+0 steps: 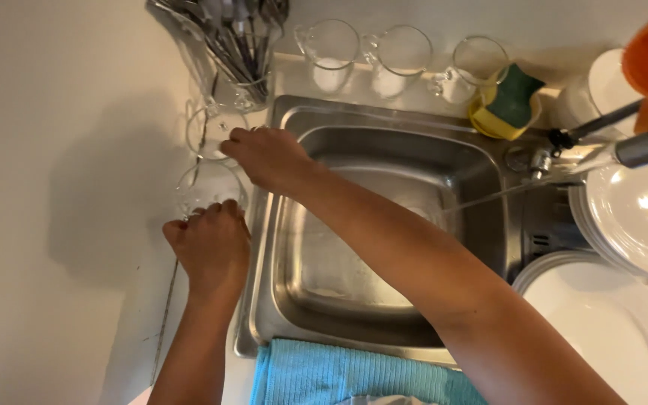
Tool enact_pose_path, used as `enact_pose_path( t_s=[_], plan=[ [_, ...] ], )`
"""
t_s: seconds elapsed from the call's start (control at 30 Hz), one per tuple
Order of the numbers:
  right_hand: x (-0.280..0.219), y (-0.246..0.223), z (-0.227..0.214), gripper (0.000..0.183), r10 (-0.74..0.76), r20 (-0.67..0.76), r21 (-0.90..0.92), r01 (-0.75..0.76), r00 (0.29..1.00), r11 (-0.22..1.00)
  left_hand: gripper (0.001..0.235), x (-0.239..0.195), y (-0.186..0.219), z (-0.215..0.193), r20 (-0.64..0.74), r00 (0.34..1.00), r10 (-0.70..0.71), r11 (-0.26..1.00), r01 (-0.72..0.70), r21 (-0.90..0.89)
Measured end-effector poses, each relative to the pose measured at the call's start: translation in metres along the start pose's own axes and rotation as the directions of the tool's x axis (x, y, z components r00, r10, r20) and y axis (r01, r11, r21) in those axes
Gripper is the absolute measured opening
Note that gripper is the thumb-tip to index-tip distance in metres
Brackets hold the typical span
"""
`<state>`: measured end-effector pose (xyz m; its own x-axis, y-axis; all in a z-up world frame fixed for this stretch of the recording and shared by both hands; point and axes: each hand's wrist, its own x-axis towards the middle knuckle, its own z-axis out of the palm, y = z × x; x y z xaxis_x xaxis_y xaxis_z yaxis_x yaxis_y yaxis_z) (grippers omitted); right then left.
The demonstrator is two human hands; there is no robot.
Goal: The person washes glasses and plates in a kitchen sink using a yellow sponge and running water. They rinse each item and place them on the counter or drying rack. The person also scrubs the sink basin and the draining board.
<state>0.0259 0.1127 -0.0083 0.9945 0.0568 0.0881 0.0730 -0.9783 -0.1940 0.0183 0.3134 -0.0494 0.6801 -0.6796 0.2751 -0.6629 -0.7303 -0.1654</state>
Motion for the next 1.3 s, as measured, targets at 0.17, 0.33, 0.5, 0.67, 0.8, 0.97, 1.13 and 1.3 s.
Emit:
enact_pose_path(
  t_s=[0.17,0.33,0.5,0.67,0.8,0.97,1.13,1.3],
  plan=[
    [-0.011,0.000,-0.002,0.033,-0.051,-0.045,0.110,0.055,0.998,0.992,0.019,0.012,-0.005,-0.021,0.270,0.962,-0.051,0.995,0.073,-0.073],
    [-0.037,-0.001,-0.037,0.038,-0.072,-0.099,0.177,0.089,0.992,0.980,0.018,0.013,-0.001,-0.031,0.212,0.976,-0.053,0.996,0.067,-0.060],
    [-0.081,0.015,-0.049,0.033,-0.075,-0.174,0.090,0.092,0.982,0.992,0.026,0.022,0.008,-0.042,0.199,0.972,-0.123,0.990,0.136,-0.049],
    [-0.159,0.018,-0.086,0.030,-0.086,-0.206,0.087,0.105,0.975,0.991,0.037,0.036,0.010,-0.041,0.210,0.971,-0.114,0.993,0.119,-0.012],
    [-0.243,0.030,-0.125,0.028,-0.020,-0.105,0.190,0.040,0.994,0.981,0.034,0.040,0.014,-0.064,0.219,0.974,-0.062,0.995,0.077,-0.058],
    [-0.353,0.054,-0.147,0.019,0.199,-0.006,0.337,-0.185,0.980,0.923,0.035,0.023,0.034,-0.097,-0.430,0.897,0.099,0.990,-0.134,-0.052],
    [-0.457,0.066,-0.167,0.017,0.481,-0.002,0.397,-0.440,0.877,0.805,0.023,0.028,0.160,-0.136,0.112,0.986,0.126,0.219,0.082,-0.972],
    [-0.570,0.078,-0.156,0.017,0.853,0.126,0.292,-0.841,0.506,0.456,0.021,0.057,0.275,-0.105,0.453,0.773,0.444,-0.399,0.623,-0.673]
  ],
)
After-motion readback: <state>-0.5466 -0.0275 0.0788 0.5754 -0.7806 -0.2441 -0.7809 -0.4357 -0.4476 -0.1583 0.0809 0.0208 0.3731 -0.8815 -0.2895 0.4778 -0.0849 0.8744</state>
